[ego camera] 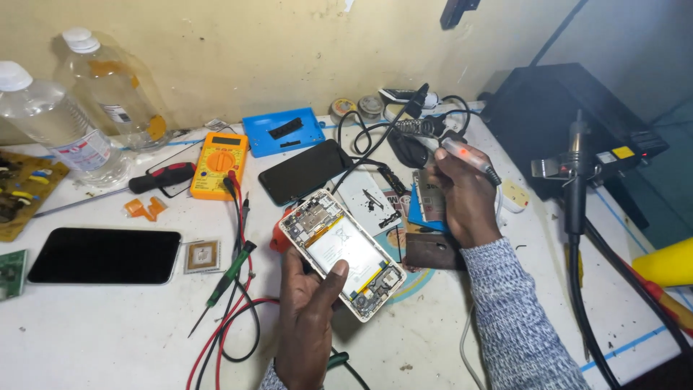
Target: Repairing the internal components of a smartphone, specifically soldering and adjusting connectors on the motherboard.
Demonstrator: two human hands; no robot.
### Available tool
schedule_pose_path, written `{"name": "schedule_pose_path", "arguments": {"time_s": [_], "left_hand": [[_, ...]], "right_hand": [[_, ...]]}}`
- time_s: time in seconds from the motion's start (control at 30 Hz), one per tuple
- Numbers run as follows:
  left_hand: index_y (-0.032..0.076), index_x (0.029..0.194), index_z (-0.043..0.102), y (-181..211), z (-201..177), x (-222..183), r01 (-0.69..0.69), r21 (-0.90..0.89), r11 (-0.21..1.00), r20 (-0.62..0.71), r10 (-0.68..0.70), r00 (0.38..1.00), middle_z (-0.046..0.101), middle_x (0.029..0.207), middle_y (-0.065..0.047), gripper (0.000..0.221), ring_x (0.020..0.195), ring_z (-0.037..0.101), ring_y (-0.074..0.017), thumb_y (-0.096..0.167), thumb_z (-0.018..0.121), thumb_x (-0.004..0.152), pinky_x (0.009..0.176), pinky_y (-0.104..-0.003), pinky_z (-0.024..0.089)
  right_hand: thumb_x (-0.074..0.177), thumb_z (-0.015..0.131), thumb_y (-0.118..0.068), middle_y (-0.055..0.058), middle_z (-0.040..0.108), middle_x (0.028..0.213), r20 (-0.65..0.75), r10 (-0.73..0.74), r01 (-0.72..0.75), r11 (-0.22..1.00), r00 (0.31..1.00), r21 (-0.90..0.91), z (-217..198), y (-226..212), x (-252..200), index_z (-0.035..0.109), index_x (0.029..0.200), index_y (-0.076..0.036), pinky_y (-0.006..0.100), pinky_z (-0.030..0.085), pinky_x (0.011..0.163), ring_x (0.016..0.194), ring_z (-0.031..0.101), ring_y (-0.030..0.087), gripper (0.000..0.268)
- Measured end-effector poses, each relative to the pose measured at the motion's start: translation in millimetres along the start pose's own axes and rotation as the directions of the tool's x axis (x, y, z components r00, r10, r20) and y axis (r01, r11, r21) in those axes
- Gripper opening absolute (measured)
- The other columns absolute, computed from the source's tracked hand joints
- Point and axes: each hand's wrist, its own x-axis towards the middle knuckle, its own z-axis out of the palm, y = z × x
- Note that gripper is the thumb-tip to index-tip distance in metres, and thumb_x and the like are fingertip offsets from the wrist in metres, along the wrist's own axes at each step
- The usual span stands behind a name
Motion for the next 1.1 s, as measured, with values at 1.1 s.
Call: {"name": "schedule_pose_path", "arguments": {"time_s": [1.1], "left_hand": [[-0.002, 0.141, 0.052, 23.4, 14.5, -33.9, -0.456, 0.067, 0.887, -0.126, 0.461, 0.879, 0.076, 0.119, -0.024, 0.073, 0.100, 0.079, -0.0326, 0.003, 0.078, 0.073, 0.083, -0.046, 0.070]], "right_hand": [[0.076, 0.079, -0.004, 0.028, 0.077, 0.088, 0.298, 0.034, -0.031, 0.999, 0.954, -0.015, 15.1, -23.8, -223.7, 0.061, 0.122, 0.009, 0.041, 0.065, 0.059, 0.061, 0.076, 0.032, 0.050]]}}
